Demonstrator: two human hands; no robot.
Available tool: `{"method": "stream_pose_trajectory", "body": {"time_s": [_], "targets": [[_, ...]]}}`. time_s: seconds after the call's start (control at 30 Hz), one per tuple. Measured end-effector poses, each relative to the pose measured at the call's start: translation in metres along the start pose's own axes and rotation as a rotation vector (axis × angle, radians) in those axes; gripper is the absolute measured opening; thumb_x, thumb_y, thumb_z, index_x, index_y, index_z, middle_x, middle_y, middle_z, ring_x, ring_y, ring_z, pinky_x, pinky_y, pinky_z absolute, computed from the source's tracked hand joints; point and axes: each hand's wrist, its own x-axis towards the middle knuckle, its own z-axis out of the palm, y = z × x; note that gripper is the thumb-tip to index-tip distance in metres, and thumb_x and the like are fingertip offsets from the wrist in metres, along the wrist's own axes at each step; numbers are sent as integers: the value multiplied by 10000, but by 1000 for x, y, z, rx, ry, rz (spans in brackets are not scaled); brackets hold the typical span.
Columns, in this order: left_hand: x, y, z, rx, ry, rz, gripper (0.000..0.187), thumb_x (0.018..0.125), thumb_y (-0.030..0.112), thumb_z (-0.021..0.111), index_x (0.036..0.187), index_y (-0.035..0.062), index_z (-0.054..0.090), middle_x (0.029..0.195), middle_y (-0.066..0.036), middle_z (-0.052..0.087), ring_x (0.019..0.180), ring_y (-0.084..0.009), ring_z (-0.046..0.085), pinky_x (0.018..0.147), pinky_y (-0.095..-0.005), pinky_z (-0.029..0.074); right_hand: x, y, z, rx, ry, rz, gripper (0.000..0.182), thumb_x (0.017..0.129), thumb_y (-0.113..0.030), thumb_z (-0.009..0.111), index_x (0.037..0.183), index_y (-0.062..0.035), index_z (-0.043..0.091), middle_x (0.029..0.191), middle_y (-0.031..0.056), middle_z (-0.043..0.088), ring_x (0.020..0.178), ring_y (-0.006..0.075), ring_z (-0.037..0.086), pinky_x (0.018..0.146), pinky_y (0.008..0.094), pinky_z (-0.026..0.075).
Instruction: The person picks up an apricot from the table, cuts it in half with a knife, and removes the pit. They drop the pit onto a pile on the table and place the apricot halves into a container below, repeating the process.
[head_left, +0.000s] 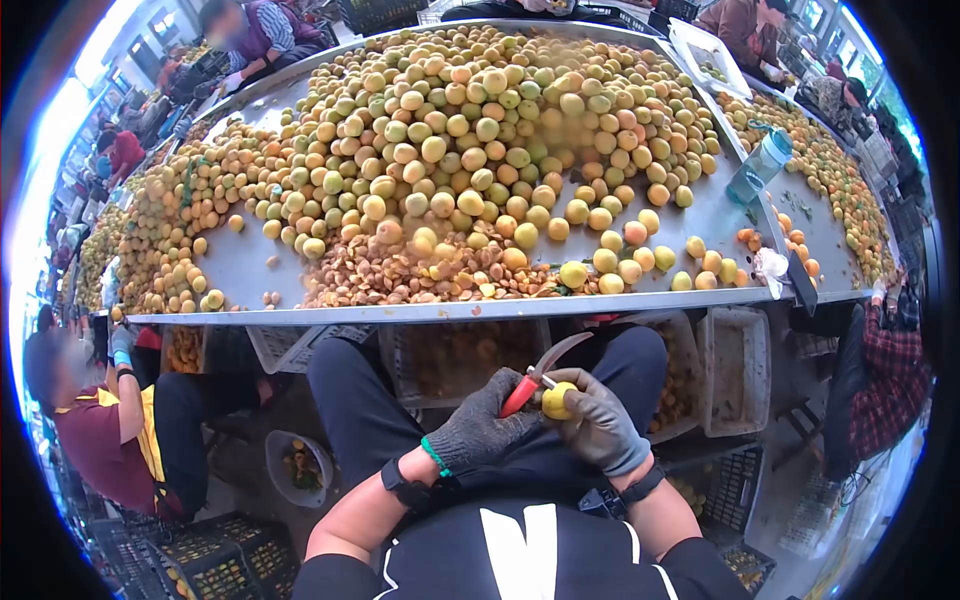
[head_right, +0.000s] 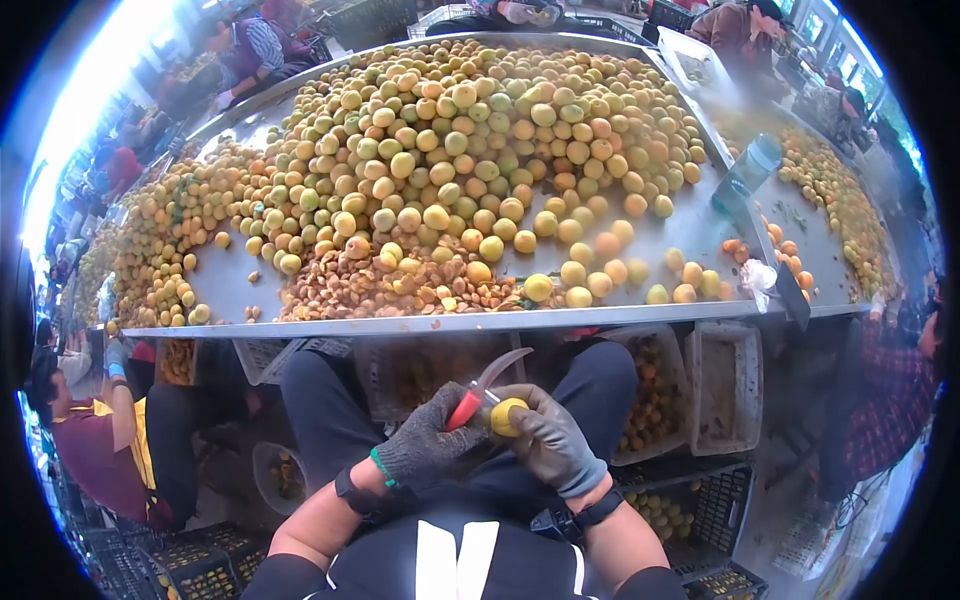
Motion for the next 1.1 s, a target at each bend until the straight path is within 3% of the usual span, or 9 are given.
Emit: {"method": "stream_pose_trajectory", "body": {"time_s": [0.07,0.17,0.47,0.77,0.83,0.87,0.97,1.0,1.1], "targets": [[-1,10,-1,33,49,45,333,856,168,703,1114,60,522,960,-60,599,869,-140,559,803,-321,470,-2,-2,14,-221,16,-234,468,849,-183,732,1228,-22,508,1063,53,598,901,141,602,827,258,508],[-4,13,1,70,68,3,320,847,174,711,1084,64,526,939,-71,600,843,-145,563,784,-327,474,0,7,2,-330,16,-356,515,817,-172,759,1244,-38,504,1067,24,569,906,110,567,845,236,476],[-16,-2,8,602,117,315,328,811,180,694,1087,96,539,865,-163,638,754,-390,637,644,-454,506,-19,11,20,-504,34,-249,568,731,-52,784,1218,-56,491,1150,39,544,1025,125,550,926,249,447],[-21,-7,9,448,84,260,358,817,198,718,1110,100,538,902,-174,651,805,-392,648,662,-447,513,-22,15,18,-395,-114,-368,456,813,-41,689,1224,-56,493,1147,47,556,977,103,544,830,236,475],[-21,-3,9,386,130,252,341,808,192,743,1075,95,553,882,-155,652,784,-353,661,667,-409,516,-27,11,27,-208,-58,-306,494,830,-151,709,1253,-41,478,1147,80,571,931,134,567,776,250,495],[-22,-1,9,323,175,244,327,799,187,768,1039,90,568,863,-136,654,763,-313,675,673,-371,519,-20,12,17,-109,-218,-276,471,908,-332,632,1243,-28,500,1114,115,597,838,166,583,666,244,488],[-21,9,8,251,203,214,342,809,182,760,1075,99,562,883,-128,656,773,-290,674,694,-356,515,-18,8,8,245,-197,-56,536,960,-499,477,1211,-30,541,1067,129,617,751,181,572,589,242,446],[-21,9,8,250,201,213,342,809,182,760,1075,99,562,883,-128,656,773,-290,674,694,-356,515,-14,11,3,264,-185,-60,572,995,-531,349,1194,-42,569,1064,115,625,754,179,562,576,248,421],[-20,10,9,293,177,171,355,815,170,752,1101,96,558,900,-126,657,779,-279,666,705,-355,512,-11,16,8,255,15,-142,527,996,-501,379,1219,-62,566,1073,99,627,759,165,551,580,255,412]]}}
